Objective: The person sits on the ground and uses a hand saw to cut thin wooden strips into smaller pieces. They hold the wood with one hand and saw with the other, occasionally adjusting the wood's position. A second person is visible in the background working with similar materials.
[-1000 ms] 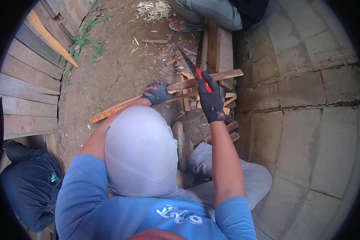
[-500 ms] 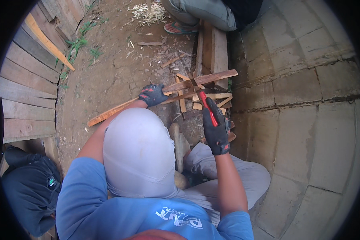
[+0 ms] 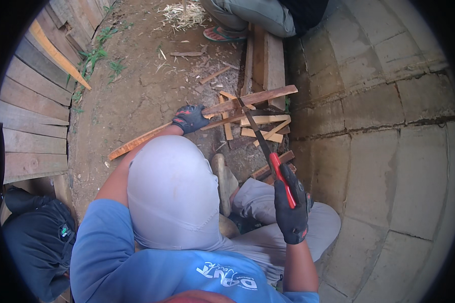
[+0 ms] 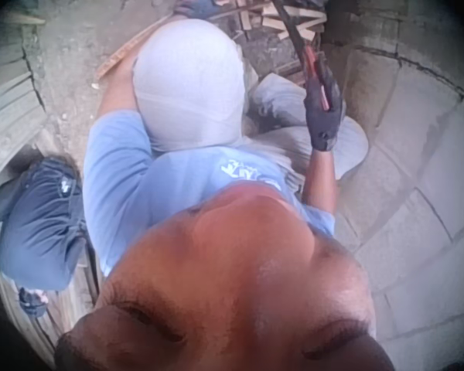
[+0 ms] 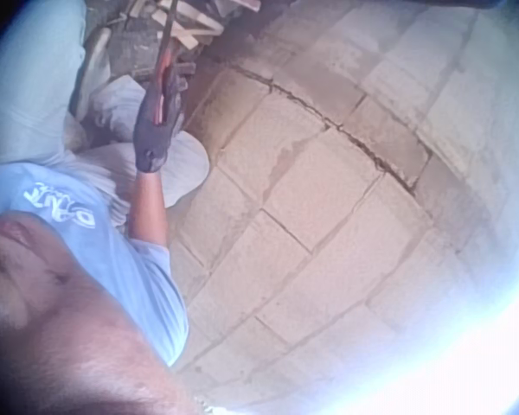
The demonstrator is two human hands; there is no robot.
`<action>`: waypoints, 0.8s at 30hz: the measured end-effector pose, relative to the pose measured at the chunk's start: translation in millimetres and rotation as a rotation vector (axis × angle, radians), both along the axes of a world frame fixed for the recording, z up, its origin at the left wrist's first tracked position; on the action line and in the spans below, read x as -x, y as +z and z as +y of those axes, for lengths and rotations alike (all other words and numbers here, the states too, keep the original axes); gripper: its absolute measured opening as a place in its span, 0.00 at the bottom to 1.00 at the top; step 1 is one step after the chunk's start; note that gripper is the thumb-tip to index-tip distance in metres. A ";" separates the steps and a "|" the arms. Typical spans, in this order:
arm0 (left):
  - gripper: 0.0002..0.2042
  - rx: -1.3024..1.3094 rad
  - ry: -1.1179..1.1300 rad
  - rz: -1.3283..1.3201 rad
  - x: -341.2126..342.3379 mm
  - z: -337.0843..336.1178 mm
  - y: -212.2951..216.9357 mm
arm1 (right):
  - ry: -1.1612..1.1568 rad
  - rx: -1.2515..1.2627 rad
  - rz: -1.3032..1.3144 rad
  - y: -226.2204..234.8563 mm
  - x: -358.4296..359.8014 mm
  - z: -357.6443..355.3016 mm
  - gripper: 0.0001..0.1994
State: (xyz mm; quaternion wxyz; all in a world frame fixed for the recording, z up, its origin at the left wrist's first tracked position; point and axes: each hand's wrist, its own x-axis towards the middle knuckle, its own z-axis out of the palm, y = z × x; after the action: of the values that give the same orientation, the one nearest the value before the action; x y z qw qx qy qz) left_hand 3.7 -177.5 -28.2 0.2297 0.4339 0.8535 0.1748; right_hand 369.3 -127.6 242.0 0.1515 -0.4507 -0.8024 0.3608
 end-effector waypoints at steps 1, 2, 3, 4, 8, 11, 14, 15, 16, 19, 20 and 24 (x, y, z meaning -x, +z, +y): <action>0.24 0.001 -0.001 -0.004 -0.2 0.9 -1.2 | 0.012 -0.020 0.002 -4.4 -7.3 -0.9 0.20; 0.24 0.002 -0.001 -0.008 0.0 1.7 -2.4 | 0.024 -0.040 0.005 -9.4 -13.9 -1.4 0.20; 0.24 0.003 0.000 -0.012 0.3 2.3 -3.4 | 0.030 -0.058 0.011 -11.8 -15.8 -2.0 0.20; 0.23 0.002 -0.006 -0.015 1.7 2.9 -4.4 | 0.037 -0.075 0.018 -14.6 -17.2 -2.2 0.20; 0.23 -0.001 -0.017 -0.018 3.9 3.7 -5.5 | 0.047 -0.122 0.024 -15.3 -12.9 -3.9 0.20; 0.24 0.005 -0.012 -0.007 4.1 3.3 -5.3 | 0.041 -0.129 -0.008 -21.1 -12.2 0.7 0.20; 0.25 -0.011 -0.002 -0.011 2.0 2.4 -2.6 | 0.029 -0.105 -0.005 -28.8 -4.4 5.4 0.20; 0.25 -0.021 0.003 -0.016 1.0 2.7 -1.1 | 0.042 -0.109 -0.008 -30.9 0.7 7.7 0.19; 0.25 -0.013 -0.002 -0.016 1.7 2.2 -1.2 | 0.057 -0.111 -0.010 -32.8 6.0 8.9 0.19; 0.26 0.002 -0.013 -0.021 3.2 1.7 -2.1 | 0.140 -0.188 -0.010 -40.2 25.1 15.2 0.19; 0.25 -0.001 -0.013 -0.024 3.0 2.2 -2.6 | 0.160 -0.229 0.013 -44.9 32.0 16.8 0.19; 0.25 -0.009 -0.010 -0.025 3.3 2.5 -8.4 | 0.179 -0.197 0.049 -58.5 54.1 26.4 0.18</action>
State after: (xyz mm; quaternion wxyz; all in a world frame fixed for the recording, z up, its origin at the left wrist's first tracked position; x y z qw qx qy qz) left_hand 0.4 -175.0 -36.6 0.2395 0.4370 0.8475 0.1828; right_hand 315.2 -101.1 183.5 0.1817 -0.3512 -0.8670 0.3033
